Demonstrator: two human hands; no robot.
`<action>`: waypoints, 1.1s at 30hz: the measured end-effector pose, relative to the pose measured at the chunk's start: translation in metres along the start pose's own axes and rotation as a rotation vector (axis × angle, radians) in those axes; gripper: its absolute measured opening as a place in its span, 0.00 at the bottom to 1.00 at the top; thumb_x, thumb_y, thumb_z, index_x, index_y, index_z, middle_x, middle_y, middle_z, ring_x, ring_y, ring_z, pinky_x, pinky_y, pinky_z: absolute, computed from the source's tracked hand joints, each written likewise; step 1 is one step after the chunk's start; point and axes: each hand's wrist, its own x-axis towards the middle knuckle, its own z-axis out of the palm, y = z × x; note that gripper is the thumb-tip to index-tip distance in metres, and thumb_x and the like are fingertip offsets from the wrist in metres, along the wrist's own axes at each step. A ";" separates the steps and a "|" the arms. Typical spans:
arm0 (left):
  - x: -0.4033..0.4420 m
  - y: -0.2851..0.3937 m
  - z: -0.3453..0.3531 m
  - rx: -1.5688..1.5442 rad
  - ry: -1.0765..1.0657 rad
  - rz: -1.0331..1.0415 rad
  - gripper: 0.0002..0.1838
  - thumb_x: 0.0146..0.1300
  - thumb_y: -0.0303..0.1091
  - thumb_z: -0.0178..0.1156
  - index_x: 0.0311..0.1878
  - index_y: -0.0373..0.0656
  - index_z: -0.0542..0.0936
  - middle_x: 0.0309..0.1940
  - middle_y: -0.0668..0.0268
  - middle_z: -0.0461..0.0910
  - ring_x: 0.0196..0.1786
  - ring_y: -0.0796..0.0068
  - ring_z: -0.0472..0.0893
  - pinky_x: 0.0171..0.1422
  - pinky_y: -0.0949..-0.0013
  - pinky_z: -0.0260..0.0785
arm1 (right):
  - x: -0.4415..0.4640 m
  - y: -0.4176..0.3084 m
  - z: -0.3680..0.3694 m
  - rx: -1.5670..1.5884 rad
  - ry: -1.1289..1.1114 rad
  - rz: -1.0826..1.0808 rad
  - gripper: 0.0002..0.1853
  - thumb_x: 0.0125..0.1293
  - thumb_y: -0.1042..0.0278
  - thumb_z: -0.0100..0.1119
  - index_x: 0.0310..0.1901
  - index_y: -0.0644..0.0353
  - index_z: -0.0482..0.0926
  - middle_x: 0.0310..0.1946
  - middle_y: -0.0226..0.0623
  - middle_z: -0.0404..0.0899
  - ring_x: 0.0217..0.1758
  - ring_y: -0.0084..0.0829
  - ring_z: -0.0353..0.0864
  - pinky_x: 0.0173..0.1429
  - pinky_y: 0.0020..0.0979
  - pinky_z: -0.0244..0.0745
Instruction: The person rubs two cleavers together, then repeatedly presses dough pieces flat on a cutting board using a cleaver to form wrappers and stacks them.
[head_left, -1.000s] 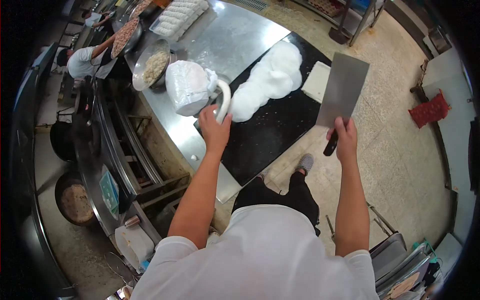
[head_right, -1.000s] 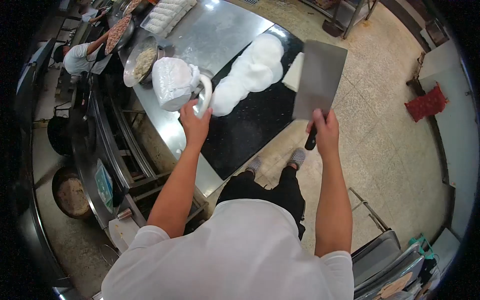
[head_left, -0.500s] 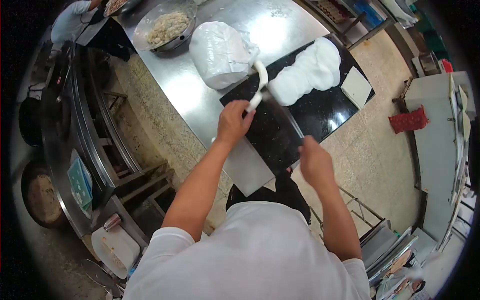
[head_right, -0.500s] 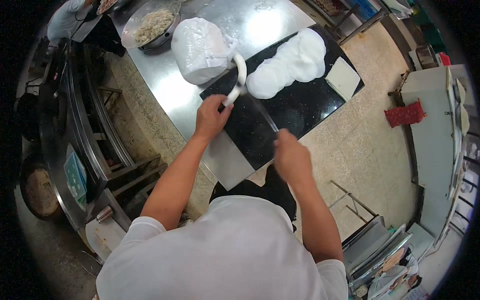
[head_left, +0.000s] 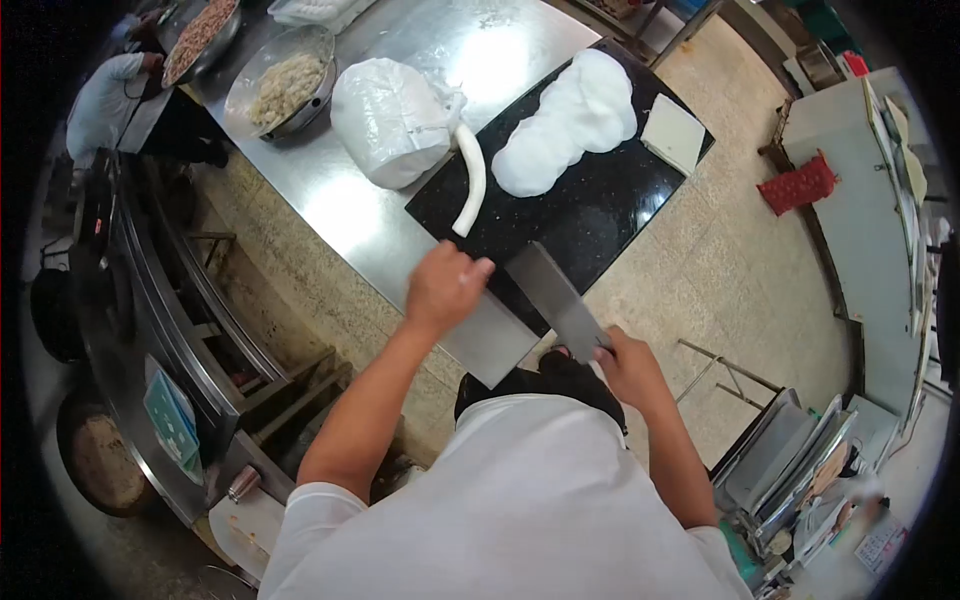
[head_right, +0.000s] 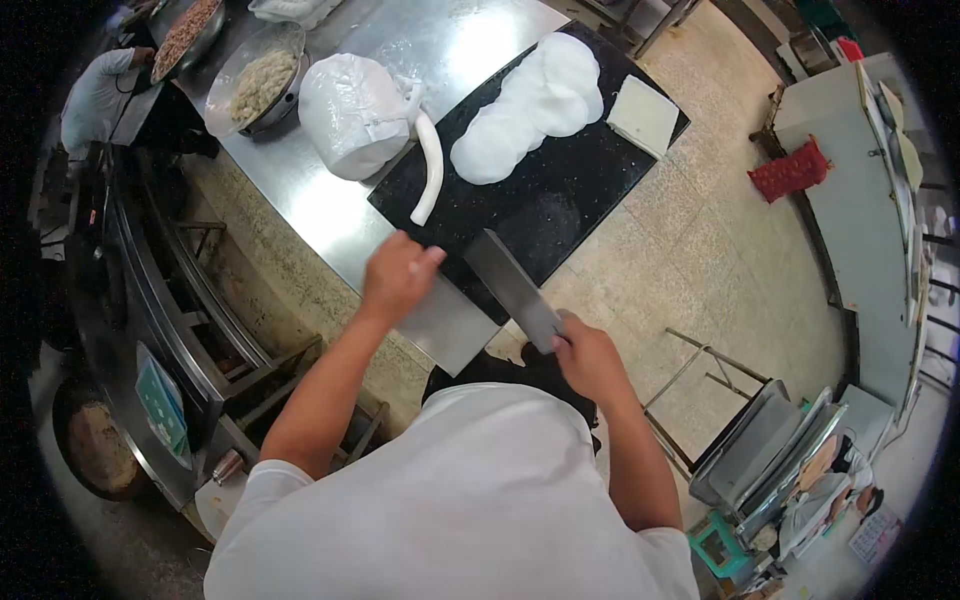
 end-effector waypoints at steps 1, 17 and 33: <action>0.000 0.012 0.010 0.104 -0.221 0.125 0.13 0.67 0.41 0.66 0.32 0.41 0.81 0.40 0.55 0.78 0.45 0.48 0.78 0.48 0.47 0.69 | -0.009 0.015 -0.007 0.006 0.003 -0.011 0.07 0.72 0.69 0.57 0.45 0.63 0.76 0.35 0.55 0.84 0.40 0.59 0.85 0.42 0.48 0.79; 0.057 0.085 0.118 0.438 -0.475 0.515 0.40 0.71 0.67 0.51 0.82 0.63 0.61 0.85 0.57 0.48 0.86 0.48 0.44 0.85 0.37 0.30 | 0.186 0.105 -0.100 1.048 0.375 0.392 0.12 0.79 0.58 0.50 0.43 0.58 0.71 0.23 0.32 0.74 0.19 0.27 0.73 0.23 0.34 0.70; 0.114 0.071 0.133 0.365 -0.422 0.768 0.41 0.65 0.69 0.56 0.77 0.57 0.70 0.81 0.60 0.59 0.84 0.52 0.52 0.82 0.31 0.38 | 0.136 0.094 -0.034 0.292 -0.381 0.045 0.22 0.66 0.53 0.67 0.48 0.66 0.81 0.34 0.55 0.86 0.41 0.51 0.87 0.47 0.46 0.78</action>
